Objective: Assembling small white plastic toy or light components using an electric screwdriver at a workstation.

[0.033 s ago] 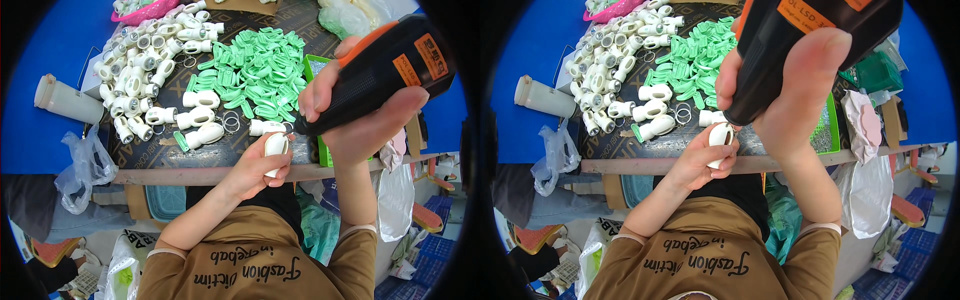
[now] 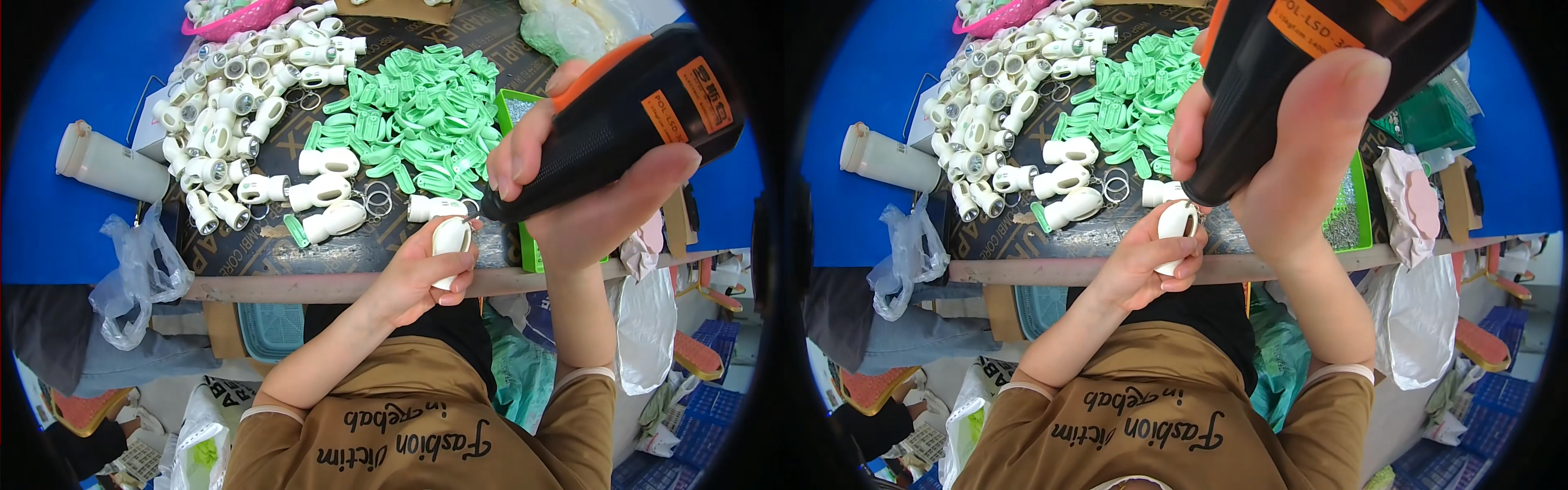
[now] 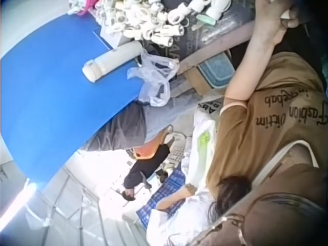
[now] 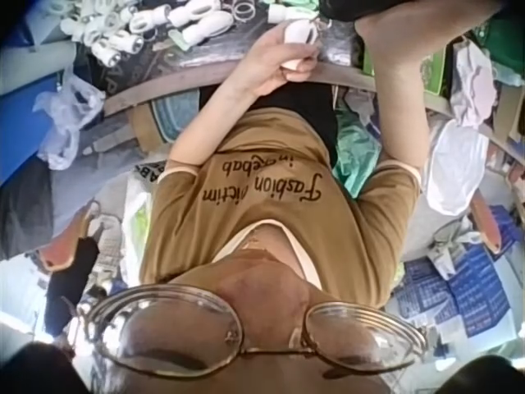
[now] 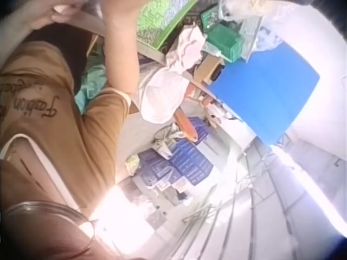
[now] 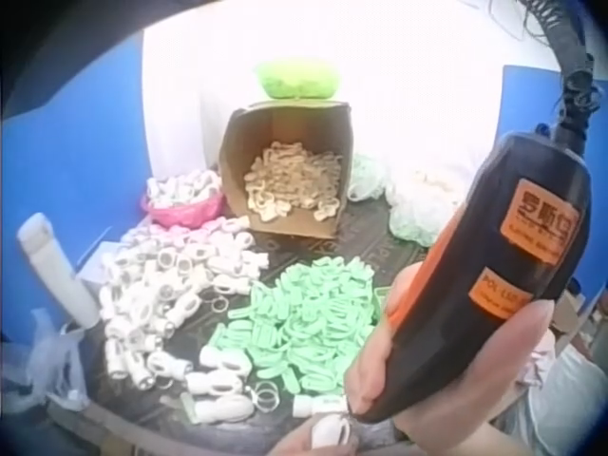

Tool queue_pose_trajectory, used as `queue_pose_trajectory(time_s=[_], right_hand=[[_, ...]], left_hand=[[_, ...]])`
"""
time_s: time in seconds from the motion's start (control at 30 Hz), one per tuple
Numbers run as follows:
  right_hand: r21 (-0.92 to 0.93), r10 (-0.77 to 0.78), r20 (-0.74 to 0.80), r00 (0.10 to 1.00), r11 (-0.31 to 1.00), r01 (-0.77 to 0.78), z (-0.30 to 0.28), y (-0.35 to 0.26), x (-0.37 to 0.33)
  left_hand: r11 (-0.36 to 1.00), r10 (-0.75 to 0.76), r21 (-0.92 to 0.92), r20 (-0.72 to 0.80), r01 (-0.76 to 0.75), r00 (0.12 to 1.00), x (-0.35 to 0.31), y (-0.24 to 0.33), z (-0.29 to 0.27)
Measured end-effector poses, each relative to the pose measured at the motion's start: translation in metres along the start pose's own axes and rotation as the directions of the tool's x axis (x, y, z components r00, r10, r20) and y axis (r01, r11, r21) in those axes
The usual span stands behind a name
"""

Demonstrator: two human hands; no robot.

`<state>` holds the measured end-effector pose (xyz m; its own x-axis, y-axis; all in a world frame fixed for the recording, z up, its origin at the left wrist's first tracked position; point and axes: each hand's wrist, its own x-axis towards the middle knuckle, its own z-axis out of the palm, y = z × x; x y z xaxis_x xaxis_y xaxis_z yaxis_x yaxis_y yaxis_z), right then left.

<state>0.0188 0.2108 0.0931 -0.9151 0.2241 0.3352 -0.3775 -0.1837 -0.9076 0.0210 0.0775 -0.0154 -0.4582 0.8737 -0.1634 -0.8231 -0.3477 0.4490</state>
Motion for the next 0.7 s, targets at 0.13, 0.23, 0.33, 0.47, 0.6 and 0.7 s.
queue_pose_trajectory(time_s=[0.13, 0.23, 0.33, 0.47, 0.6, 0.7], right_hand=[[-0.071, -0.006, 0.069, 0.998, 0.997, 0.011, 0.001, 0.002, -0.002], [-0.285, 0.061, 0.154, 0.986, 0.958, -0.015, 0.003, -0.002, -0.005], [-0.247, 0.081, 0.123, 0.989, 0.968, -0.049, 0.006, -0.001, -0.008], [-0.149, 0.099, 0.179, 0.979, 0.986, -0.072, 0.004, 0.002, -0.010], [0.191, -0.075, -0.010, 0.997, 0.979, 0.076, 0.007, 0.018, -0.013], [0.128, -0.070, -0.037, 0.997, 0.989, 0.074, 0.007, 0.016, -0.016]], left_hand=[[1.000, -0.009, -0.011, -0.017, 0.009, 1.000, -0.001, 0.000, 0.001], [0.999, -0.013, -0.035, -0.008, 0.013, 1.000, -0.002, -0.001, -0.002], [1.000, -0.021, -0.010, -0.020, 0.021, 1.000, -0.002, -0.002, -0.002], [0.998, -0.046, -0.050, 0.013, 0.047, 0.999, -0.005, -0.002, -0.007], [1.000, -0.028, 0.001, -0.011, 0.028, 1.000, -0.003, -0.004, -0.003], [0.999, -0.035, -0.016, -0.003, 0.035, 0.999, -0.001, -0.006, -0.004]])
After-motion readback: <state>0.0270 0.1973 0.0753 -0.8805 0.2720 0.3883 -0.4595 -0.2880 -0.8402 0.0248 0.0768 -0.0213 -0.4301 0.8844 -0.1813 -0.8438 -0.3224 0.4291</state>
